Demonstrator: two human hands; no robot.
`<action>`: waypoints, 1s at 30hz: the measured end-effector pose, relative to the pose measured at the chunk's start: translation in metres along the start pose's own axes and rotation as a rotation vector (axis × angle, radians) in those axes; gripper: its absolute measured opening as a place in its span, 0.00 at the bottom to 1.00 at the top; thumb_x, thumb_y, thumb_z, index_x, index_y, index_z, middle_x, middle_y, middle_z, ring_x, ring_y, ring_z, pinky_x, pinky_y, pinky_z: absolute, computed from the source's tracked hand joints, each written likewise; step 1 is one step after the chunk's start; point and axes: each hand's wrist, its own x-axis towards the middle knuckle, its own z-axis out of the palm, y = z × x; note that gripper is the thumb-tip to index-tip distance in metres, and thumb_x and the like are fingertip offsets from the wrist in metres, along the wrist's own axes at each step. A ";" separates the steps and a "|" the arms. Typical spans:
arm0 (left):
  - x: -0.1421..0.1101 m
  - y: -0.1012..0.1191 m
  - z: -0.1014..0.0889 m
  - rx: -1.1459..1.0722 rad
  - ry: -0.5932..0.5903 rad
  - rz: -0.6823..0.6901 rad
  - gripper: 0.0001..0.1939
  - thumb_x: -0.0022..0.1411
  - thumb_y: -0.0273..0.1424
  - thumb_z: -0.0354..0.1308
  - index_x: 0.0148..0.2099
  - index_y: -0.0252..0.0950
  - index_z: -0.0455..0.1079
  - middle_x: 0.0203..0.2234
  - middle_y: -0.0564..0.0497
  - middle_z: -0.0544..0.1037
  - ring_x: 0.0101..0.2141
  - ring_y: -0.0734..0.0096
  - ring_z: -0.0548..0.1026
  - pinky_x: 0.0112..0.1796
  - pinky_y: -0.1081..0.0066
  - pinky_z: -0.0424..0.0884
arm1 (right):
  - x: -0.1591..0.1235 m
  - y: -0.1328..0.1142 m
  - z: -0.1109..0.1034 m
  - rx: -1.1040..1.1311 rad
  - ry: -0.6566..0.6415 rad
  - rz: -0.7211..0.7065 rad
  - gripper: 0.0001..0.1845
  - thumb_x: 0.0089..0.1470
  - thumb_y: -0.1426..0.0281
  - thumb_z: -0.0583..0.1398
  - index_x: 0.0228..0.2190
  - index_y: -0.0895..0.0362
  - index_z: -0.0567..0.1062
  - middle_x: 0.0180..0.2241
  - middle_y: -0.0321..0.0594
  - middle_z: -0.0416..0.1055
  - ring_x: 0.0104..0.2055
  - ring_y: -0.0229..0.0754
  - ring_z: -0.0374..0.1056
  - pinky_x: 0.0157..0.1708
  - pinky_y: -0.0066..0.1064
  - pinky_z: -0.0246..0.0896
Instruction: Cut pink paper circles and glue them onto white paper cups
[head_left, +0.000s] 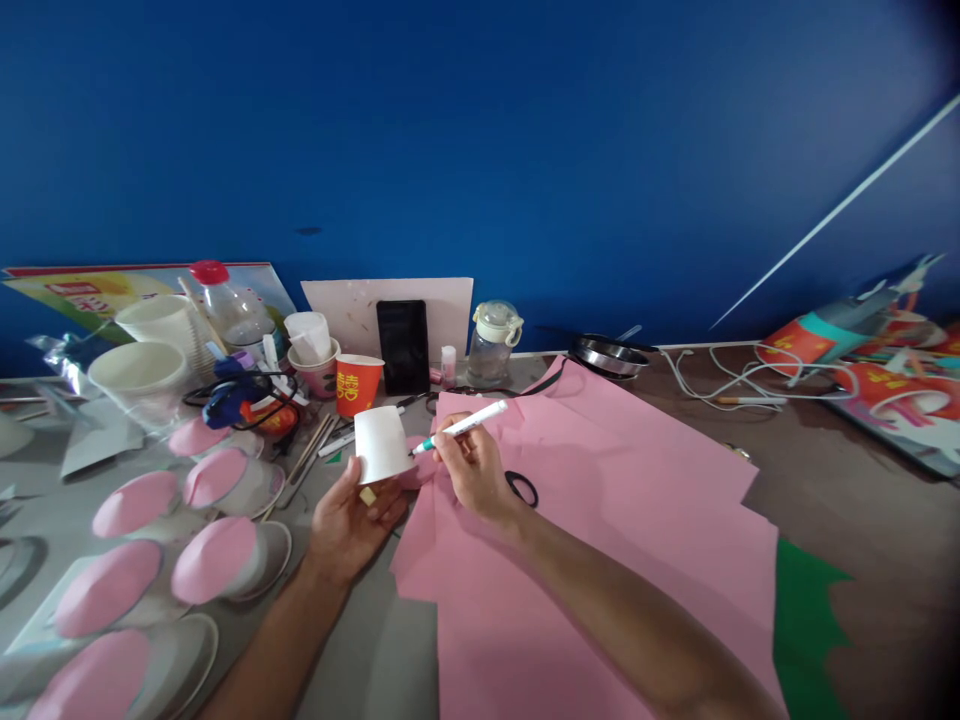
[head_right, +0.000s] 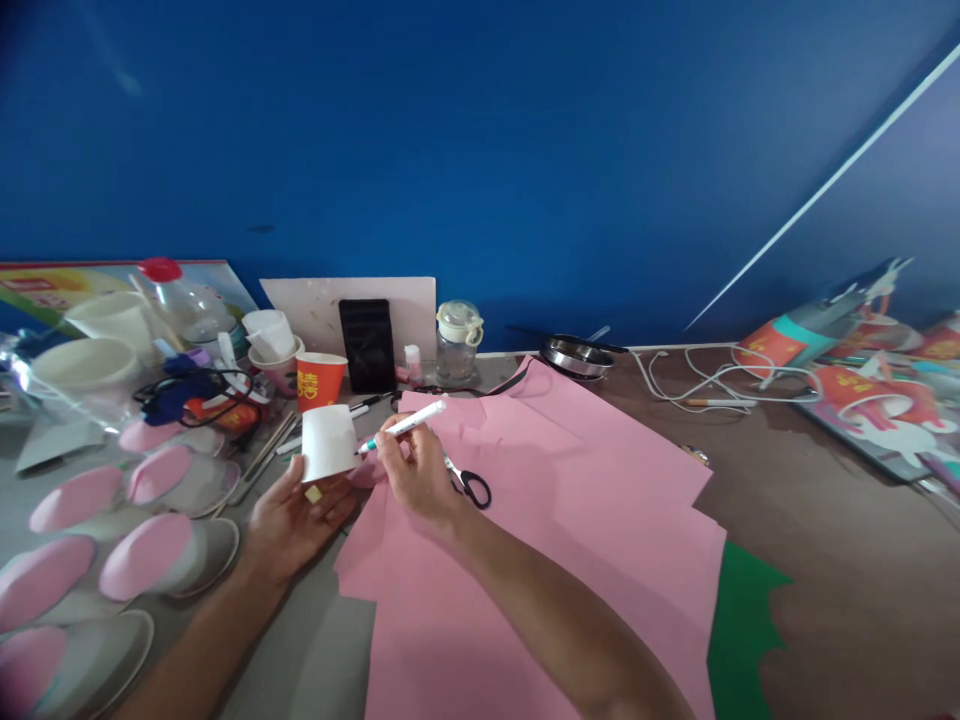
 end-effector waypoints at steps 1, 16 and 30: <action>0.000 0.000 0.000 -0.003 0.004 0.000 0.09 0.59 0.33 0.59 0.39 0.31 0.70 0.20 0.52 0.73 0.14 0.80 0.60 0.21 0.72 0.64 | 0.000 0.000 0.000 0.003 -0.002 -0.002 0.08 0.58 0.65 0.54 0.29 0.55 0.67 0.23 0.34 0.65 0.27 0.37 0.62 0.27 0.27 0.59; 0.000 0.001 -0.001 -0.028 -0.067 0.013 0.12 0.62 0.35 0.56 0.40 0.30 0.71 0.21 0.51 0.72 0.15 0.80 0.59 0.20 0.73 0.61 | 0.006 -0.003 -0.004 0.157 0.052 0.005 0.11 0.58 0.61 0.55 0.31 0.55 0.68 0.23 0.33 0.66 0.27 0.37 0.64 0.30 0.30 0.62; -0.002 -0.005 -0.001 0.092 -0.101 -0.063 0.15 0.58 0.37 0.61 0.40 0.29 0.72 0.15 0.54 0.66 0.17 0.77 0.61 0.23 0.72 0.65 | 0.006 0.009 0.000 0.371 -0.012 0.092 0.17 0.59 0.60 0.55 0.49 0.52 0.66 0.36 0.40 0.75 0.39 0.42 0.72 0.46 0.39 0.67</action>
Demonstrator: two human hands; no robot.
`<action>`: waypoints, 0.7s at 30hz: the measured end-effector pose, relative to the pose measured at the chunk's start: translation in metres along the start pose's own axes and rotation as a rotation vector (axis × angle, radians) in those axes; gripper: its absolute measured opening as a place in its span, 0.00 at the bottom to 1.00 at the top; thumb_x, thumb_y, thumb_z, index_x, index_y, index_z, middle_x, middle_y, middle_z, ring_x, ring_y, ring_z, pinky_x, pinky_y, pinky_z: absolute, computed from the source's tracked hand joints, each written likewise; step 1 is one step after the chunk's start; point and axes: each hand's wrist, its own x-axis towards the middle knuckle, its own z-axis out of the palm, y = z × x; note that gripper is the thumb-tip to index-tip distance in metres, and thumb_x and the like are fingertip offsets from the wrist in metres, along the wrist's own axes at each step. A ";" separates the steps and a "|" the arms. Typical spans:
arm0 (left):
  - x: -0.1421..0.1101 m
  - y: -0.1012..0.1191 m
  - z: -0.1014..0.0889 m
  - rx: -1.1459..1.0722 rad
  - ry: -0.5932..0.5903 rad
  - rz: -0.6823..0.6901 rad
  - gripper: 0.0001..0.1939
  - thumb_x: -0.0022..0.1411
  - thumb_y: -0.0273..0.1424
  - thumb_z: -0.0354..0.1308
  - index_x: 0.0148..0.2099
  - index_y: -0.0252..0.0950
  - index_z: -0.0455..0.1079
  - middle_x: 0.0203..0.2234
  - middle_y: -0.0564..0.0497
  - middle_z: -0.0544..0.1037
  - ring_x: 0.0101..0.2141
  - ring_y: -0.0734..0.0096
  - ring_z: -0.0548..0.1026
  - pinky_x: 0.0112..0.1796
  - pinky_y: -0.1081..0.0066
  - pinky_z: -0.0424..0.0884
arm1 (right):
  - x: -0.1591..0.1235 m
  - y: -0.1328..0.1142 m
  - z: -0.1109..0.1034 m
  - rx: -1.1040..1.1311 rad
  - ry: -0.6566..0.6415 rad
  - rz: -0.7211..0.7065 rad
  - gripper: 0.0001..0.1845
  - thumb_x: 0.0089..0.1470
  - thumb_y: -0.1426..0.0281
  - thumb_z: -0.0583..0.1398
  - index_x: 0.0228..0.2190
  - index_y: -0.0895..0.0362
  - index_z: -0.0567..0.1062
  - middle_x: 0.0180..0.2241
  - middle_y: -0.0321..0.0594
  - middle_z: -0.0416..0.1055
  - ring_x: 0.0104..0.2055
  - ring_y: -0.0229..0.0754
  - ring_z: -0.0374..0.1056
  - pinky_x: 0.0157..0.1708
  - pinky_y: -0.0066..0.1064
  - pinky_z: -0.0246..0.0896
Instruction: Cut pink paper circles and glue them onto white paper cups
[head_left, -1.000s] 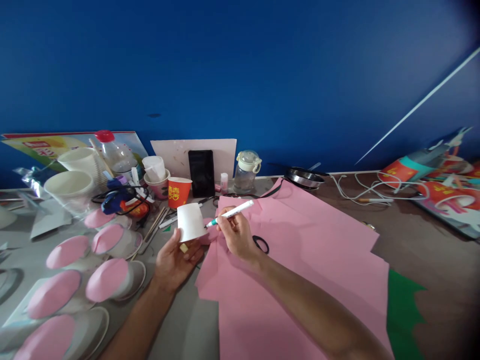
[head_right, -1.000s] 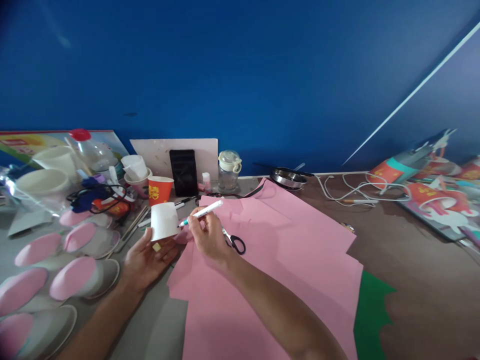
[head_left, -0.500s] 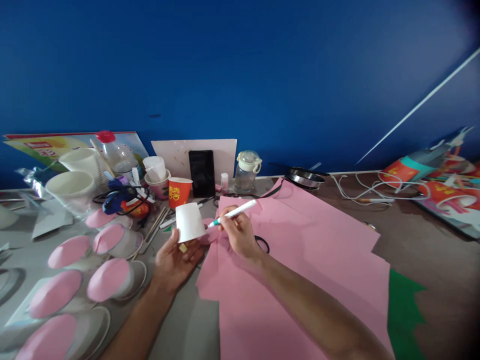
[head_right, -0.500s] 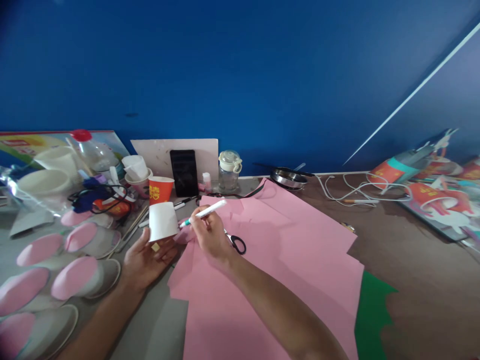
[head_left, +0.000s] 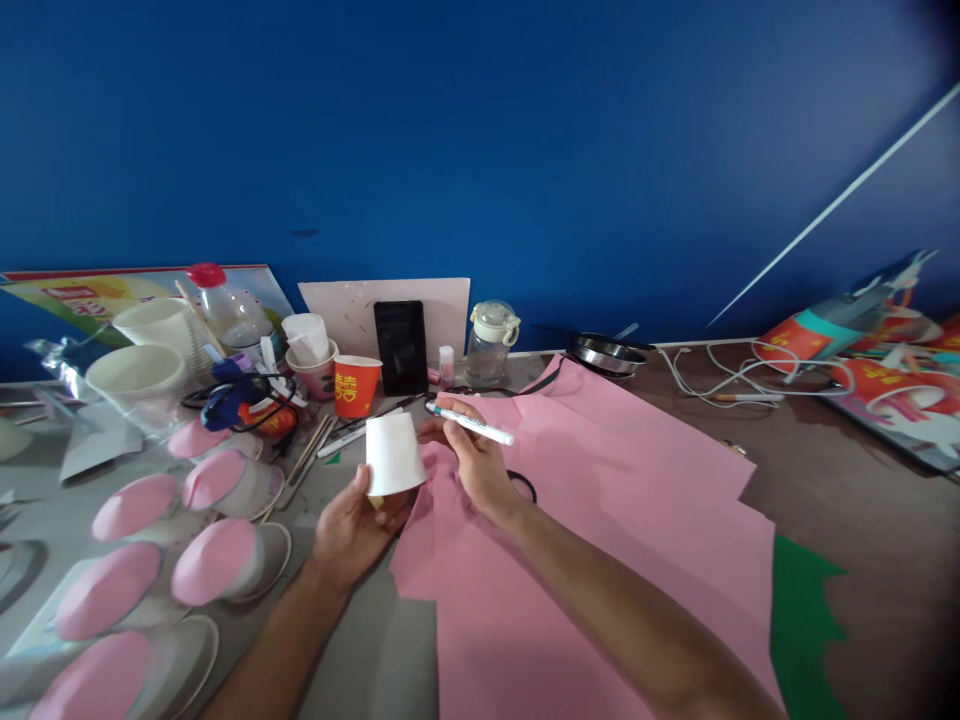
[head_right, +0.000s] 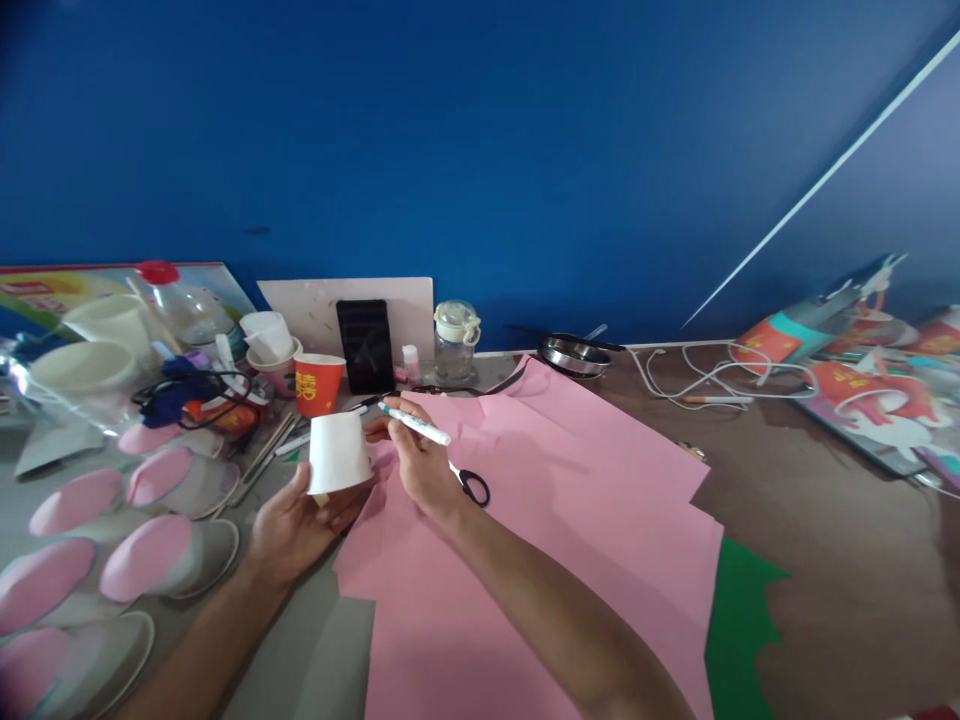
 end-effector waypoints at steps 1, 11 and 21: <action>0.000 0.000 0.000 0.021 0.005 -0.005 0.13 0.58 0.36 0.60 0.39 0.29 0.72 0.14 0.54 0.65 0.17 0.76 0.62 0.24 0.72 0.66 | 0.000 0.000 0.001 0.021 -0.008 0.008 0.17 0.59 0.59 0.55 0.48 0.52 0.66 0.36 0.40 0.75 0.39 0.43 0.73 0.46 0.40 0.67; 0.001 -0.003 0.011 0.204 -0.049 0.094 0.10 0.64 0.33 0.52 0.35 0.33 0.71 0.13 0.55 0.62 0.17 0.75 0.60 0.22 0.74 0.61 | -0.004 -0.002 0.002 -0.076 -0.008 -0.045 0.17 0.60 0.58 0.54 0.48 0.53 0.66 0.39 0.41 0.76 0.45 0.43 0.72 0.50 0.40 0.64; 0.001 -0.005 0.007 0.181 0.018 0.078 0.12 0.60 0.37 0.56 0.36 0.32 0.70 0.16 0.53 0.66 0.17 0.76 0.59 0.22 0.74 0.61 | -0.006 -0.004 0.005 -0.159 -0.012 -0.149 0.15 0.61 0.60 0.54 0.46 0.53 0.67 0.40 0.42 0.76 0.45 0.44 0.72 0.48 0.39 0.64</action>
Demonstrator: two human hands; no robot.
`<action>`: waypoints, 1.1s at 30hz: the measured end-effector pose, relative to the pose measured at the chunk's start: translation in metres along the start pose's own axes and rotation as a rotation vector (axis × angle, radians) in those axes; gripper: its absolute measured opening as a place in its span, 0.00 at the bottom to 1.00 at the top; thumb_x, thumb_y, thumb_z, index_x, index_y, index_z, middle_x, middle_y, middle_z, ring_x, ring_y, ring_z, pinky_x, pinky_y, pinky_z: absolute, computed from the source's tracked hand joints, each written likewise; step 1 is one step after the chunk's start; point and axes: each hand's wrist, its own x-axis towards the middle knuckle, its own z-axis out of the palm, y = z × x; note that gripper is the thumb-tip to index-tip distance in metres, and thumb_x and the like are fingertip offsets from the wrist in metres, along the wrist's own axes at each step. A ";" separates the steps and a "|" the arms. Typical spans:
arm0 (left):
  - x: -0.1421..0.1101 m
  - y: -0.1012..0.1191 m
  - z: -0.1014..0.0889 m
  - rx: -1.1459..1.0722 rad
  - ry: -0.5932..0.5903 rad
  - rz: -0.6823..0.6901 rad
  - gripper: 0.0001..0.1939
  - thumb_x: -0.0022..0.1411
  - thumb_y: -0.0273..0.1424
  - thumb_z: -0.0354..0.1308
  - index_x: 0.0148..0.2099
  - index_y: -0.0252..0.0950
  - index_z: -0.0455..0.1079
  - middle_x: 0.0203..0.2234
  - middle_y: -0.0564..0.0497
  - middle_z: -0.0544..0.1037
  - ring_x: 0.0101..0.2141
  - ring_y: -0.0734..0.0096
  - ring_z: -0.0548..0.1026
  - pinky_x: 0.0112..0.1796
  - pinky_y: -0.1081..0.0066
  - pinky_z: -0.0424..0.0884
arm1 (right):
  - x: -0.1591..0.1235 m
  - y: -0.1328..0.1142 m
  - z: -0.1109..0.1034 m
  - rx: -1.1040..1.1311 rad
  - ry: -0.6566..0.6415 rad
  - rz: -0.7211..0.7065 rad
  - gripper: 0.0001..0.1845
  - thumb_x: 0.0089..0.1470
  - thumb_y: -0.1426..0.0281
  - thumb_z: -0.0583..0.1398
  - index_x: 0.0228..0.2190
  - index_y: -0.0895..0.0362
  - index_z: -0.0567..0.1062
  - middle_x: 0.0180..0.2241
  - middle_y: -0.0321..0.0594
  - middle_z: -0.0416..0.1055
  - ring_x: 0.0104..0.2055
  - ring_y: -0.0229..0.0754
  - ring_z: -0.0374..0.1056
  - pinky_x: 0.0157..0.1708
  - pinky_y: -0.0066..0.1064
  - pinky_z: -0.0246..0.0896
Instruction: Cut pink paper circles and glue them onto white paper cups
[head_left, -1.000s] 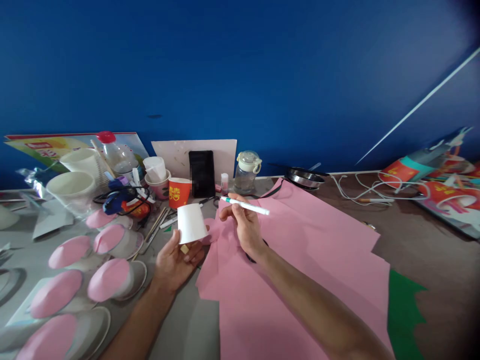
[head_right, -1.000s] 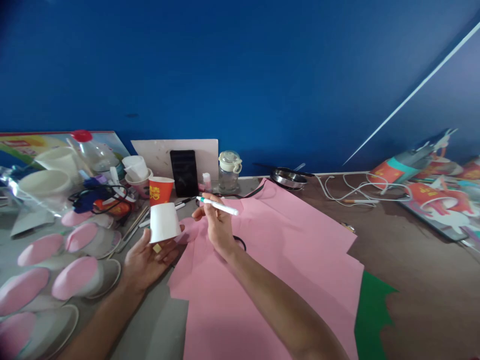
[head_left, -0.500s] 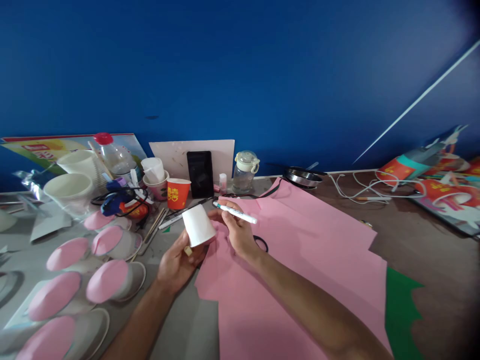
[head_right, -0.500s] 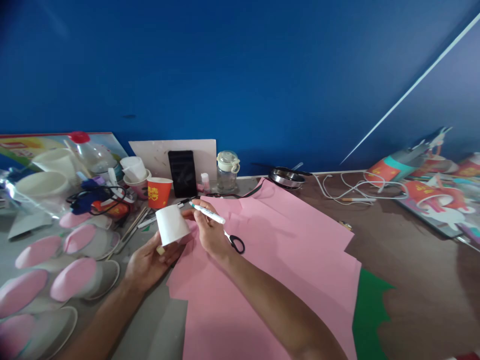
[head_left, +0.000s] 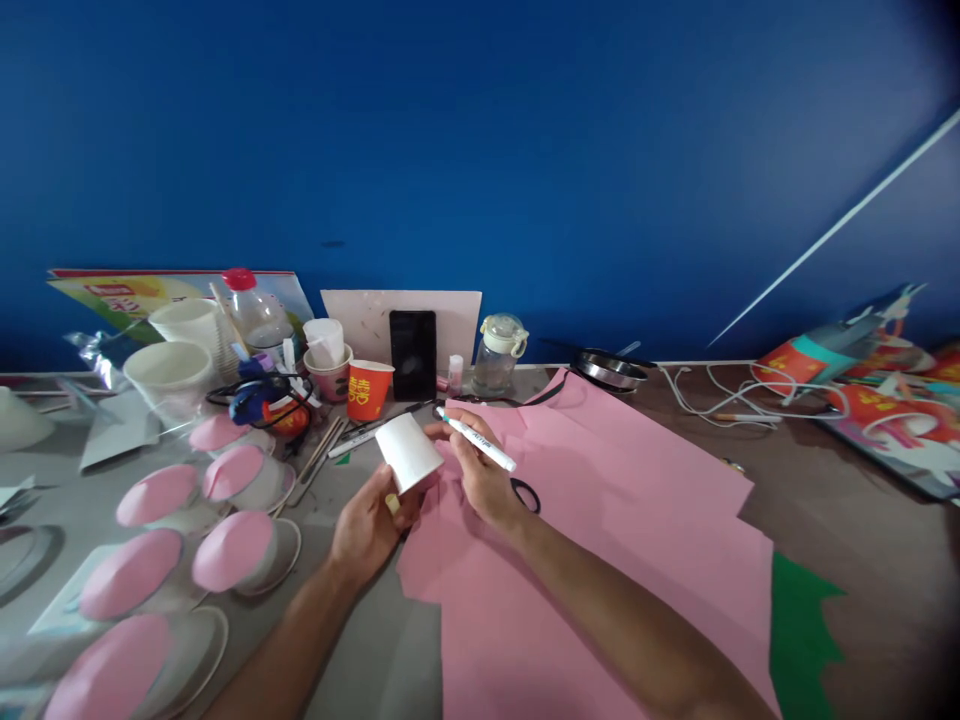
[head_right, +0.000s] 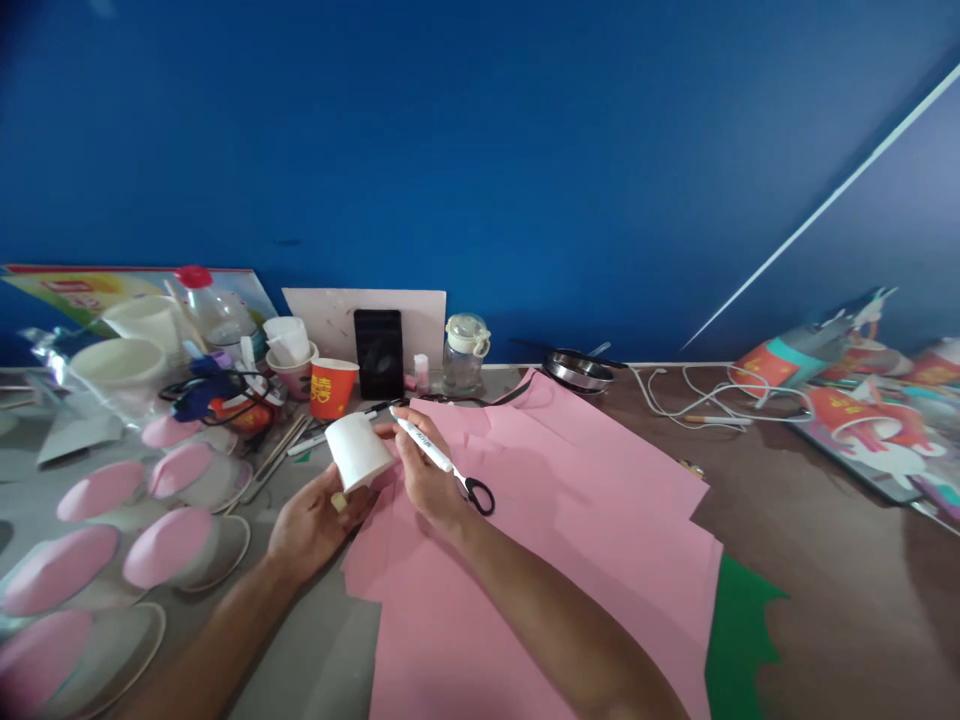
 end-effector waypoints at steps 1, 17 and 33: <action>0.001 0.000 0.000 -0.002 0.008 0.012 0.11 0.61 0.36 0.55 0.36 0.32 0.69 0.16 0.54 0.66 0.17 0.76 0.59 0.22 0.74 0.61 | 0.000 0.001 0.000 -0.006 0.006 -0.001 0.15 0.61 0.60 0.54 0.46 0.53 0.67 0.40 0.42 0.76 0.45 0.44 0.72 0.48 0.39 0.64; 0.002 -0.009 -0.002 0.161 -0.049 0.168 0.31 0.50 0.59 0.55 0.37 0.34 0.68 0.15 0.57 0.61 0.18 0.77 0.55 0.23 0.73 0.55 | -0.008 -0.002 0.002 -0.169 -0.023 -0.073 0.16 0.63 0.62 0.52 0.49 0.54 0.66 0.43 0.43 0.75 0.47 0.43 0.70 0.50 0.39 0.62; 0.006 -0.011 -0.006 0.317 0.044 0.179 0.36 0.42 0.41 0.70 0.53 0.37 0.66 0.27 0.52 0.71 0.25 0.73 0.65 0.25 0.74 0.57 | -0.003 -0.011 -0.002 -0.172 0.020 -0.104 0.14 0.63 0.62 0.52 0.47 0.53 0.68 0.39 0.40 0.74 0.42 0.42 0.70 0.47 0.38 0.63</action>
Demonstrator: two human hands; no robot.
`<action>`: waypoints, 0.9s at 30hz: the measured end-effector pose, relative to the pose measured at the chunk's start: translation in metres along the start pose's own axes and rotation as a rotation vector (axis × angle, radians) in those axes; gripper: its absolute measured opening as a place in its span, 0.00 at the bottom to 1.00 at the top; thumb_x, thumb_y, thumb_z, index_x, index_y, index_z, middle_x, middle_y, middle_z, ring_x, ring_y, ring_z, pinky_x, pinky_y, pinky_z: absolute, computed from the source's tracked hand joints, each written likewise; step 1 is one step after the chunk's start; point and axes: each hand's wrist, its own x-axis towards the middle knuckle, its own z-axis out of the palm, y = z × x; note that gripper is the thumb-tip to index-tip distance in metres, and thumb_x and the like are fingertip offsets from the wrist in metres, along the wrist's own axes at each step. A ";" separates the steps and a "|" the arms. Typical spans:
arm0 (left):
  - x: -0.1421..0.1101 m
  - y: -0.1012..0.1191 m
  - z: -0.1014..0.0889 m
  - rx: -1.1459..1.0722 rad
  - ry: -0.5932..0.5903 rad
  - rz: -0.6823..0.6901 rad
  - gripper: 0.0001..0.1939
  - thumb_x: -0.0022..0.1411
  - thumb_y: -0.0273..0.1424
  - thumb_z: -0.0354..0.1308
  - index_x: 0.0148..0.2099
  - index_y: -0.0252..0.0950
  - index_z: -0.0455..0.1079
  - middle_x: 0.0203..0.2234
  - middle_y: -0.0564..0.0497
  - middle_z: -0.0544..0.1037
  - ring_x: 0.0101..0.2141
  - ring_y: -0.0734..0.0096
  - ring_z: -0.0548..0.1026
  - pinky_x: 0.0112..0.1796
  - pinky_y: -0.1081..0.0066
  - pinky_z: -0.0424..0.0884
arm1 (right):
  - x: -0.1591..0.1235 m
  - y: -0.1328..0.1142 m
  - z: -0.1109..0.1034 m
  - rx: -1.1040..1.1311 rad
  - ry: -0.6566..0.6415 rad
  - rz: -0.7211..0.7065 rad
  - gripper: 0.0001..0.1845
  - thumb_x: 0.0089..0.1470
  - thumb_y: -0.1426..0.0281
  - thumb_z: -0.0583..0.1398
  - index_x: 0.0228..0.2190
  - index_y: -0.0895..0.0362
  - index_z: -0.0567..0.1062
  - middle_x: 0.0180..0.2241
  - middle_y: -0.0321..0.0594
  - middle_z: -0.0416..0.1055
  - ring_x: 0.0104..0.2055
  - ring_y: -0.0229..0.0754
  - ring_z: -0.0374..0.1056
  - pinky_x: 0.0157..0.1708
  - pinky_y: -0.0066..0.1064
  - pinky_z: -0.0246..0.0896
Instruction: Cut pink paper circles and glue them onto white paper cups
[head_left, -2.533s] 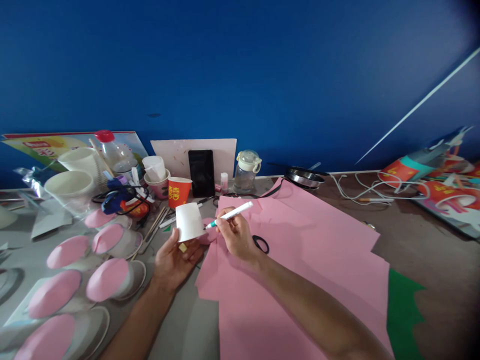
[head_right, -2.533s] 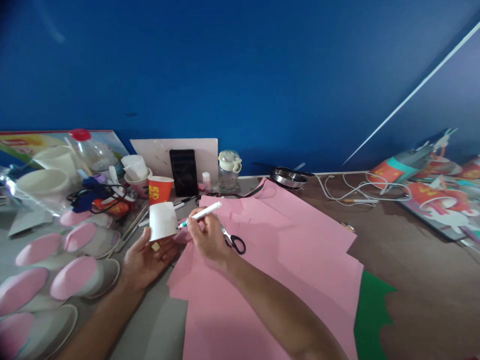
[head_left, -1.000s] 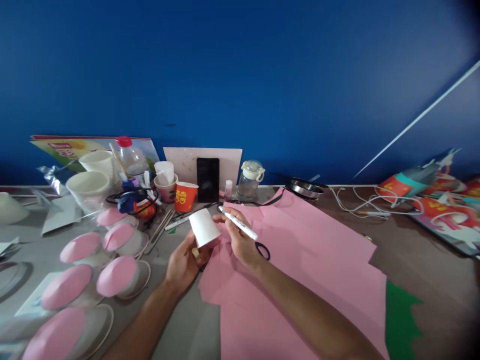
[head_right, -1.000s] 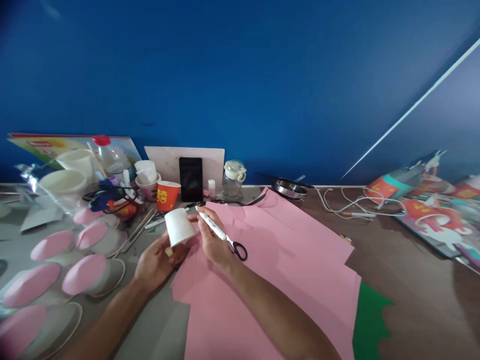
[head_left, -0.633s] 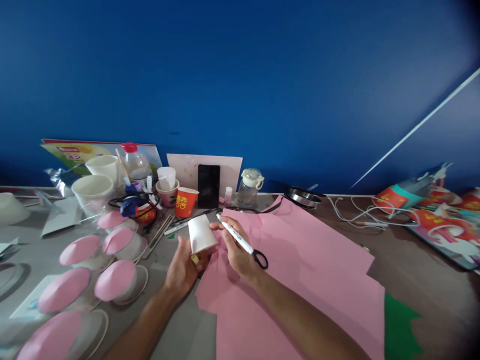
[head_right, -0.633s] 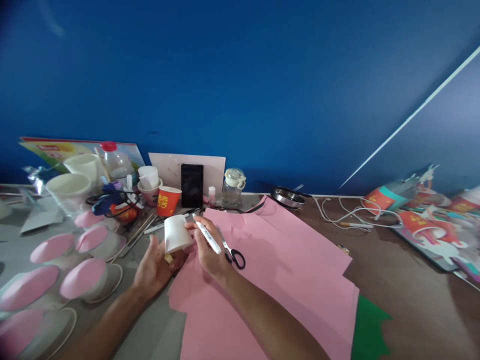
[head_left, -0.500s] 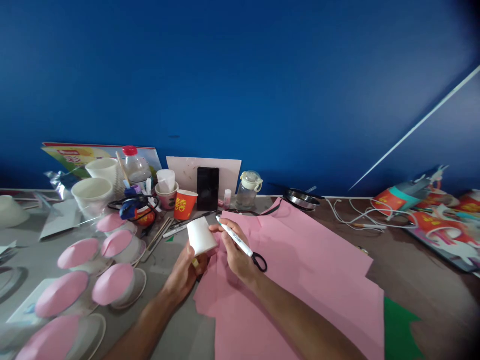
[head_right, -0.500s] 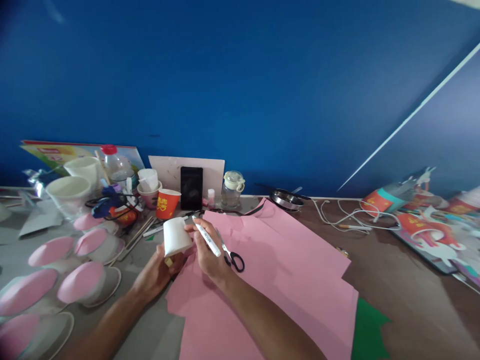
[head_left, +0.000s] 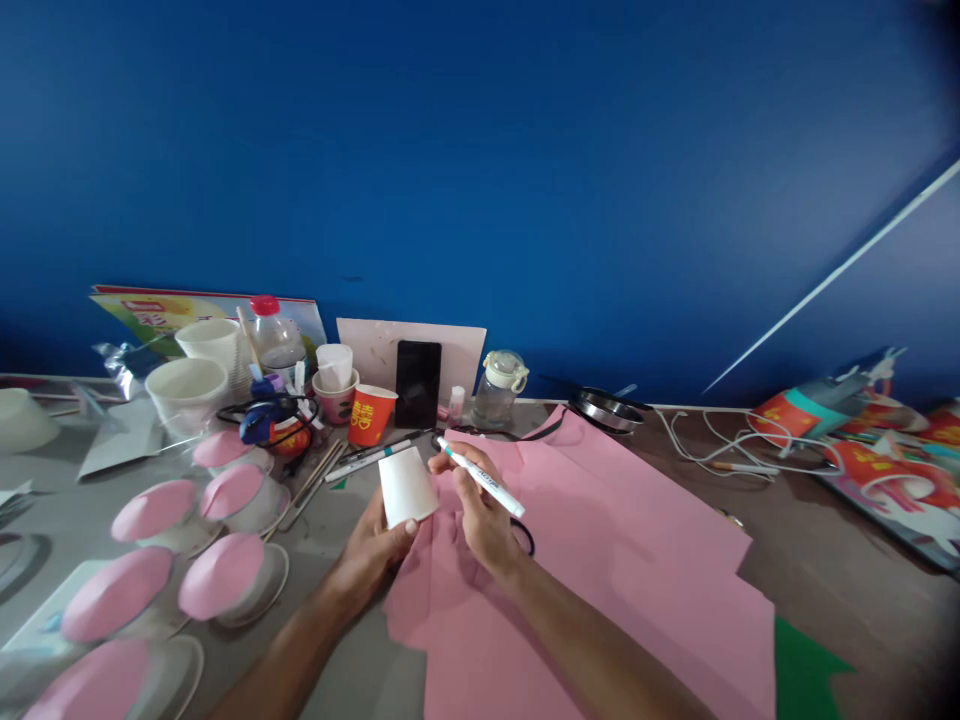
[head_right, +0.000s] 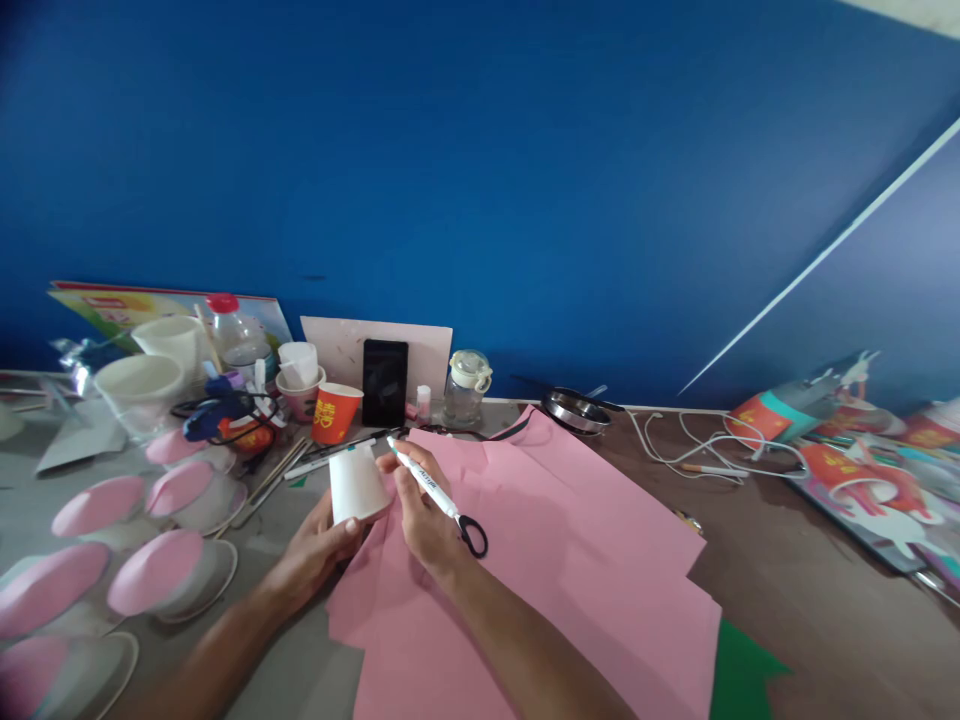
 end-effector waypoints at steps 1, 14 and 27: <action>0.000 0.000 0.001 0.011 0.005 -0.001 0.35 0.42 0.40 0.71 0.53 0.37 0.67 0.28 0.51 0.72 0.26 0.72 0.66 0.27 0.74 0.59 | 0.001 -0.002 -0.001 0.011 0.009 -0.008 0.14 0.62 0.62 0.53 0.47 0.53 0.69 0.38 0.40 0.74 0.41 0.42 0.70 0.45 0.37 0.64; -0.007 0.003 0.004 0.025 -0.109 0.034 0.34 0.47 0.37 0.69 0.56 0.38 0.64 0.47 0.44 0.73 0.47 0.55 0.69 0.45 0.65 0.64 | -0.003 -0.006 -0.001 0.048 -0.063 0.030 0.13 0.60 0.60 0.55 0.38 0.54 0.74 0.26 0.36 0.70 0.29 0.39 0.67 0.32 0.32 0.65; -0.005 0.003 0.003 0.088 -0.105 0.058 0.32 0.46 0.37 0.69 0.53 0.36 0.65 0.44 0.44 0.74 0.43 0.56 0.70 0.43 0.65 0.65 | -0.003 -0.002 -0.003 0.087 -0.068 0.078 0.10 0.57 0.62 0.57 0.36 0.55 0.71 0.25 0.35 0.70 0.26 0.37 0.66 0.26 0.28 0.62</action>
